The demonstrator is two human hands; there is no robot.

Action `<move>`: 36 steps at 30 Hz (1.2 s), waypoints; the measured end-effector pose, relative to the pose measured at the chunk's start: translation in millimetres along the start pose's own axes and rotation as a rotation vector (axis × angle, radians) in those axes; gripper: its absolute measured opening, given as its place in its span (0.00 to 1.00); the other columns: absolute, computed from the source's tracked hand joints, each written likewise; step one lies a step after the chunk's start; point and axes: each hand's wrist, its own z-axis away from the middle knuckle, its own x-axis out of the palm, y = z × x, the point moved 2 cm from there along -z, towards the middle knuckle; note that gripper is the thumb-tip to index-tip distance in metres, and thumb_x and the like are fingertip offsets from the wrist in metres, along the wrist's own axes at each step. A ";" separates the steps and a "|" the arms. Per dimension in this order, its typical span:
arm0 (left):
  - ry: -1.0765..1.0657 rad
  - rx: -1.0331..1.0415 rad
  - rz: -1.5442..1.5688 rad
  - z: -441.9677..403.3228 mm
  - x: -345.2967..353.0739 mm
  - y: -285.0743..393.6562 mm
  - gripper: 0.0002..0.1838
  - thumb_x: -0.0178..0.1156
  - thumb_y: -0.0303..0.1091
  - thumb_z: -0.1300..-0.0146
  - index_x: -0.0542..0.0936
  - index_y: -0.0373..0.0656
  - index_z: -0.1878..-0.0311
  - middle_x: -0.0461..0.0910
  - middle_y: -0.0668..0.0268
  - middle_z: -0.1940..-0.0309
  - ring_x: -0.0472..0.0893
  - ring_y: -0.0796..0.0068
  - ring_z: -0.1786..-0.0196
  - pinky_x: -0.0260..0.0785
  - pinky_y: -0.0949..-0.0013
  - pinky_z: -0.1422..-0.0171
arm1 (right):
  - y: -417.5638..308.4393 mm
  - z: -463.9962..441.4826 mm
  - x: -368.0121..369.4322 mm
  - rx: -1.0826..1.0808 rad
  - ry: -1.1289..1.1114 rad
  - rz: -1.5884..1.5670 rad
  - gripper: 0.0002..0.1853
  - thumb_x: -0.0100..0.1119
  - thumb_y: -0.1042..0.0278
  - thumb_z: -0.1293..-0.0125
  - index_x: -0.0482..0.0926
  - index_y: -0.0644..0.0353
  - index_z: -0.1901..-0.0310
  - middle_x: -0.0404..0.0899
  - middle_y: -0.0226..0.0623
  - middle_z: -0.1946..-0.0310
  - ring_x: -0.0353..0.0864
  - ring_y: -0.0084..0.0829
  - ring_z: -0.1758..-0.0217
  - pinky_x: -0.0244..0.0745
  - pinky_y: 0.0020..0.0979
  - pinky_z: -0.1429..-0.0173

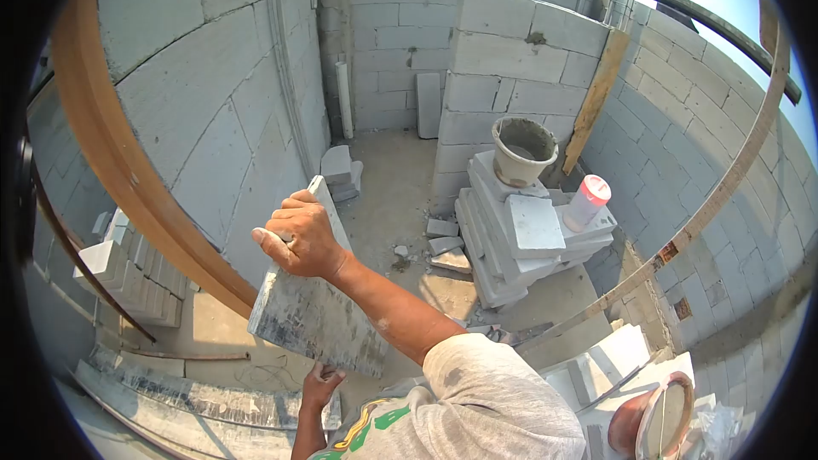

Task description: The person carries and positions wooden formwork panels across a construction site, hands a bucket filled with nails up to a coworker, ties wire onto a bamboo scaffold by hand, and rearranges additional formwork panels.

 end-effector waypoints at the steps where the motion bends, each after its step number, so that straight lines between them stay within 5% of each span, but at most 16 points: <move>1: -0.034 -0.021 -0.021 -5.0 3.9 -0.1 0.28 0.69 0.43 0.53 0.76 0.28 0.55 0.82 0.53 0.62 0.81 0.65 0.57 0.72 0.67 0.53 | 1.7 -0.1 -1.4 -0.001 -0.003 0.004 0.20 0.56 0.62 0.42 0.70 0.55 0.90 0.64 0.29 0.93 0.57 0.28 0.85 0.58 0.29 0.65; 10: -0.164 -0.147 -0.133 -12.7 20.7 27.7 0.33 0.69 0.53 0.55 0.78 0.32 0.55 0.81 0.51 0.62 0.81 0.58 0.58 0.71 0.64 0.52 | 23.6 -1.0 -20.2 -0.001 -0.058 -0.086 0.18 0.56 0.65 0.44 0.68 0.56 0.89 0.63 0.29 0.90 0.57 0.29 0.84 0.57 0.29 0.65; 13: -0.121 -0.073 -0.170 -13.5 26.1 7.6 0.39 0.65 0.56 0.52 0.70 0.44 0.40 0.77 0.51 0.52 0.78 0.56 0.50 0.69 0.63 0.46 | 38.4 -4.6 -21.0 0.019 -0.060 -0.172 0.18 0.54 0.67 0.42 0.66 0.58 0.88 0.62 0.30 0.90 0.57 0.30 0.83 0.54 0.30 0.66; 27: 0.477 -0.643 0.027 133.7 5.1 -82.3 0.31 0.59 0.57 0.47 0.75 0.44 0.46 0.81 0.55 0.63 0.80 0.59 0.56 0.70 0.63 0.50 | 94.4 -41.6 1.2 0.137 -0.060 -0.346 0.22 0.43 0.68 0.35 0.63 0.63 0.88 0.60 0.31 0.89 0.58 0.24 0.81 0.54 0.30 0.69; 33: 0.608 -0.598 0.095 127.5 6.5 -73.9 0.28 0.58 0.56 0.45 0.77 0.44 0.49 0.81 0.54 0.65 0.80 0.58 0.59 0.70 0.63 0.52 | 104.5 -69.0 59.5 0.113 -0.142 -0.275 0.21 0.45 0.67 0.34 0.63 0.63 0.86 0.60 0.31 0.88 0.56 0.23 0.81 0.53 0.30 0.70; 34: 0.613 -0.586 0.099 119.5 8.4 -72.7 0.28 0.58 0.55 0.45 0.77 0.43 0.49 0.81 0.53 0.64 0.80 0.57 0.59 0.70 0.63 0.52 | 118.8 -66.9 75.2 -0.026 -0.184 -0.282 0.21 0.46 0.64 0.32 0.65 0.63 0.84 0.61 0.30 0.86 0.58 0.24 0.80 0.56 0.31 0.69; 36: 0.591 -0.573 0.096 109.6 12.9 -65.6 0.27 0.58 0.55 0.44 0.77 0.43 0.49 0.81 0.53 0.64 0.80 0.57 0.60 0.70 0.63 0.53 | 136.3 -56.7 111.8 0.094 -0.191 -0.155 0.20 0.44 0.60 0.31 0.71 0.64 0.77 0.69 0.33 0.79 0.66 0.28 0.72 0.62 0.33 0.62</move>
